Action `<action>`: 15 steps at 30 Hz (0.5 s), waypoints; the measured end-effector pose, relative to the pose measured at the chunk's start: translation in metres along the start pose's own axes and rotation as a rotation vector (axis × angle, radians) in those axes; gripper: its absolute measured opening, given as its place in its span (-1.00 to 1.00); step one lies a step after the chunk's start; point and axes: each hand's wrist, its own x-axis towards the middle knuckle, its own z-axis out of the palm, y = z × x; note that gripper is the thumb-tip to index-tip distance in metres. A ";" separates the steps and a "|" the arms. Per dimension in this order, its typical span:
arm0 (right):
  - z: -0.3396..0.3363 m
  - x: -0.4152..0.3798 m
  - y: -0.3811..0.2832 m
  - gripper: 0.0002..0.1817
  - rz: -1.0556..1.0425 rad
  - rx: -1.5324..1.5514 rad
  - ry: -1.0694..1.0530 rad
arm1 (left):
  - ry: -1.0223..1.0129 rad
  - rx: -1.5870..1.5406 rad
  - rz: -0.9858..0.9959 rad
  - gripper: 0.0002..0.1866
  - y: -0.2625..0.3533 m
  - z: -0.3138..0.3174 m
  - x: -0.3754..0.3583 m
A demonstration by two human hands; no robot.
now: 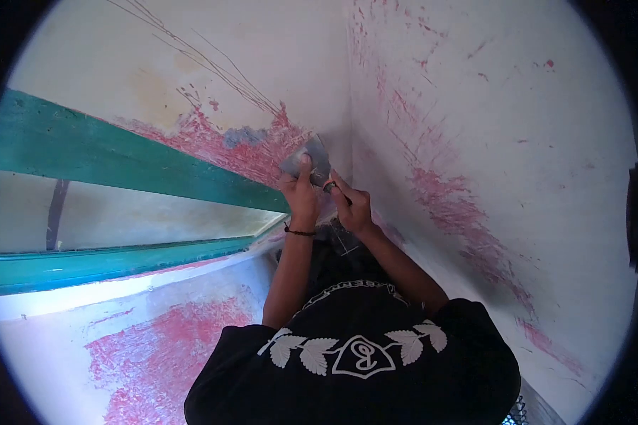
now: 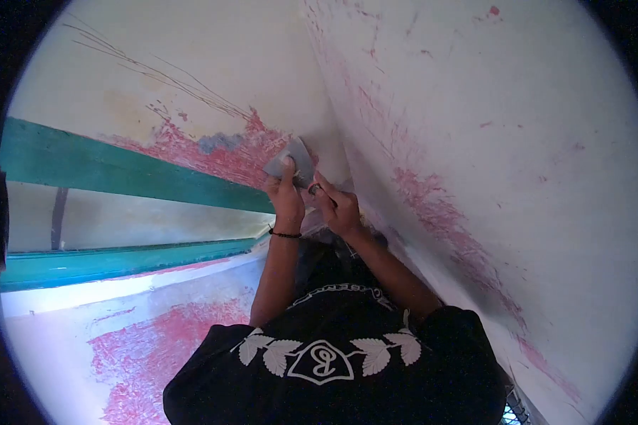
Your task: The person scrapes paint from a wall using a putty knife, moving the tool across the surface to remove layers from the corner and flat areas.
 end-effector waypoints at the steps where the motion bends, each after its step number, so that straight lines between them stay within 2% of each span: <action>1: -0.002 0.002 0.001 -0.58 0.009 -0.033 -0.018 | -0.043 0.004 -0.018 -0.69 -0.003 -0.004 0.006; 4: -0.003 -0.009 0.008 -0.58 0.020 -0.061 -0.032 | 0.034 -0.003 0.008 -0.78 -0.007 0.001 0.000; 7: 0.002 0.002 0.004 -0.58 -0.040 -0.035 0.028 | 0.087 -0.022 0.059 -0.78 0.012 0.020 -0.004; 10: 0.002 0.009 -0.015 -0.58 -0.027 -0.017 0.043 | -0.012 0.150 0.062 -0.74 0.017 0.007 0.009; 13: -0.003 0.009 -0.007 -0.58 -0.002 -0.075 -0.011 | -0.006 0.221 0.057 -0.71 0.016 0.006 0.007; 15: -0.004 0.003 0.002 -0.58 -0.027 -0.075 -0.013 | 0.099 0.065 0.063 -0.70 0.004 0.015 0.000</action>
